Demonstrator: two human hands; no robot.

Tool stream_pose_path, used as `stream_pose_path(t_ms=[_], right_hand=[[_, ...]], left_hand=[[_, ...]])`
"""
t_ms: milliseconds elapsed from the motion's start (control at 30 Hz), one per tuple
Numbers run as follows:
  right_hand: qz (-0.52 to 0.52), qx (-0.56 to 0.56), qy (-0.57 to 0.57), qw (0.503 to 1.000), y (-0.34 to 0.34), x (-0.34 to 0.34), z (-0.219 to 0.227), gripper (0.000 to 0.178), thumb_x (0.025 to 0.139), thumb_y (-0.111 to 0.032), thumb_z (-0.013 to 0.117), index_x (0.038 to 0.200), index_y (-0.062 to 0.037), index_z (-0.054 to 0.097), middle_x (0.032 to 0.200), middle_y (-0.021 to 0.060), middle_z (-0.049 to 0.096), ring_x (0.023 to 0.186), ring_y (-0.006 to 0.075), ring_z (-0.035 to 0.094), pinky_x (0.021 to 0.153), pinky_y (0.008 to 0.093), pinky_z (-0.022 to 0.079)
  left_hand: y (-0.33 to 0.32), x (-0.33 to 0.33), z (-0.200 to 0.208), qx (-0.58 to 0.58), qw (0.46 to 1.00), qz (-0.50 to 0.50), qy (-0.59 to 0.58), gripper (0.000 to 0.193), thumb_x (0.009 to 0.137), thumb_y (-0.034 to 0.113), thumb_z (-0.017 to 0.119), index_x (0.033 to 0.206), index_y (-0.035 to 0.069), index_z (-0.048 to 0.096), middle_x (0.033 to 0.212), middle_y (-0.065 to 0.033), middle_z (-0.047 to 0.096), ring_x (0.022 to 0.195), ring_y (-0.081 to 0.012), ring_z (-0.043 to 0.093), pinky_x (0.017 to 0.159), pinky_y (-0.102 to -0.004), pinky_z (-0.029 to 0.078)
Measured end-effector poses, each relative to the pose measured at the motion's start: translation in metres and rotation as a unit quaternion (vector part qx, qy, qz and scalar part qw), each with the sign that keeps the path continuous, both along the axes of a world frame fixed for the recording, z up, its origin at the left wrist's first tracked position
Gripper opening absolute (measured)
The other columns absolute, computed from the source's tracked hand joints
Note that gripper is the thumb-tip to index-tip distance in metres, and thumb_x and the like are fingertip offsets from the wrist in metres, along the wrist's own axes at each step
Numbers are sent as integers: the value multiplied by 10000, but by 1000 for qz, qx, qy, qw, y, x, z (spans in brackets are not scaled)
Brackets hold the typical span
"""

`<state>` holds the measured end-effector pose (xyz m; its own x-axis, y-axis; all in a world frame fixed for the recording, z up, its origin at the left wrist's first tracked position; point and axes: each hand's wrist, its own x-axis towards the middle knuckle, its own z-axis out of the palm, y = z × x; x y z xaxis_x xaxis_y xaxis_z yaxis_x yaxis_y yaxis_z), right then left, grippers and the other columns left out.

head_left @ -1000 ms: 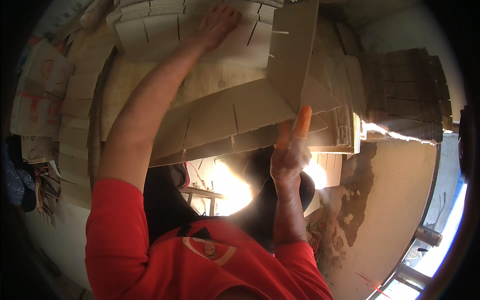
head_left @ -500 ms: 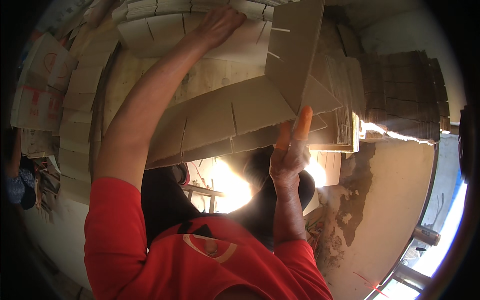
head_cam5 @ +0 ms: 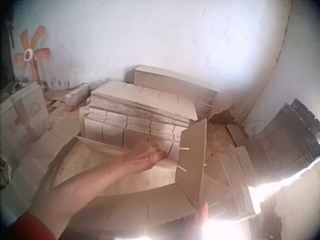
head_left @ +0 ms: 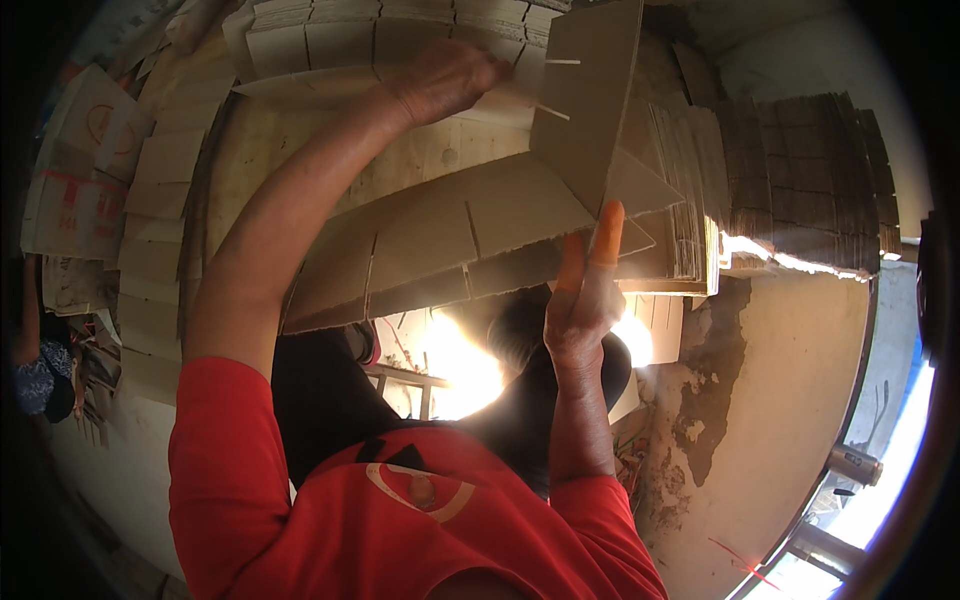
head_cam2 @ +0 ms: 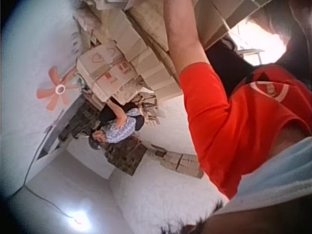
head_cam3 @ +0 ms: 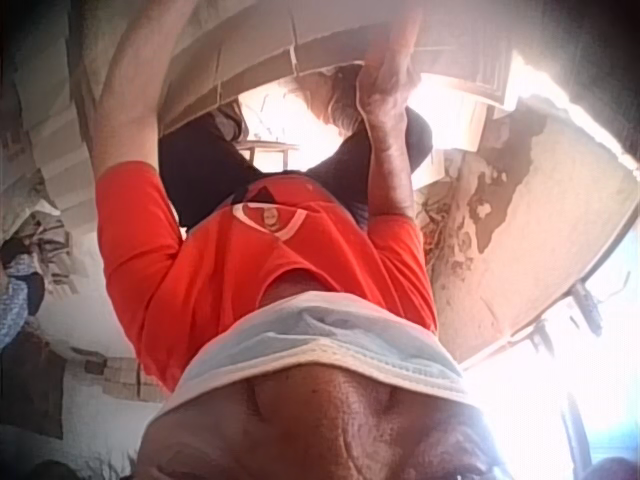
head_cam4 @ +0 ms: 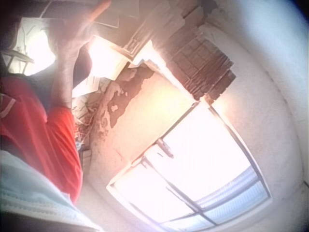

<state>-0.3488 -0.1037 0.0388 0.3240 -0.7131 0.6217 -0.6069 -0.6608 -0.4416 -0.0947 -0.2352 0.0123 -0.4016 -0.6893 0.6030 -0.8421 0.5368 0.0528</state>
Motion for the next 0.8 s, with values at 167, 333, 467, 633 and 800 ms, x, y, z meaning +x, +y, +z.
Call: stream_pose_path(t_ms=[167, 333, 467, 633, 800], right_hand=[[-13, 19, 17, 1000, 3, -2, 1, 507, 891, 81, 474, 1373, 64, 314, 1318, 230, 475, 864, 223, 656, 697, 268, 507], [-26, 14, 42, 999, 3, -4, -1, 509, 899, 67, 471, 1382, 45, 311, 1326, 211, 476, 850, 210, 653, 681, 276, 511], [-41, 84, 66, 993, 7, -9, -7, 560, 874, 63, 488, 1399, 14, 300, 1199, 200, 530, 746, 204, 631, 599, 283, 495], [-48, 77, 76, 993, 4, -6, -15, 661, 799, 96, 513, 1411, 5, 279, 959, 221, 633, 565, 215, 610, 468, 296, 471], [-39, 37, 50, 997, 8, -10, -25, 524, 864, 63, 473, 1369, 34, 334, 1228, 210, 488, 853, 235, 625, 626, 282, 504]], left_hand=[[11, -10, 8, -15, 999, -44, 15, 127, 665, -23, 588, 748, 66, 553, 641, -78, 563, 654, -254, 594, 493, -360, 480], [27, -20, 21, 40, 995, -71, 51, 76, 671, -32, 556, 690, 40, 539, 625, -127, 540, 631, -298, 581, 537, -417, 479], [45, -27, 32, 19, 991, -88, 101, 119, 666, -35, 617, 725, 42, 547, 628, -86, 525, 624, -237, 560, 492, -368, 433], [69, -36, 41, 58, 978, -121, 159, 91, 731, 25, 654, 766, 44, 572, 656, -91, 522, 623, -236, 535, 529, -351, 424], [71, -27, 69, 275, 932, -127, 200, 233, 735, 190, 733, 796, 26, 579, 710, -95, 558, 651, -237, 545, 602, -353, 443]])
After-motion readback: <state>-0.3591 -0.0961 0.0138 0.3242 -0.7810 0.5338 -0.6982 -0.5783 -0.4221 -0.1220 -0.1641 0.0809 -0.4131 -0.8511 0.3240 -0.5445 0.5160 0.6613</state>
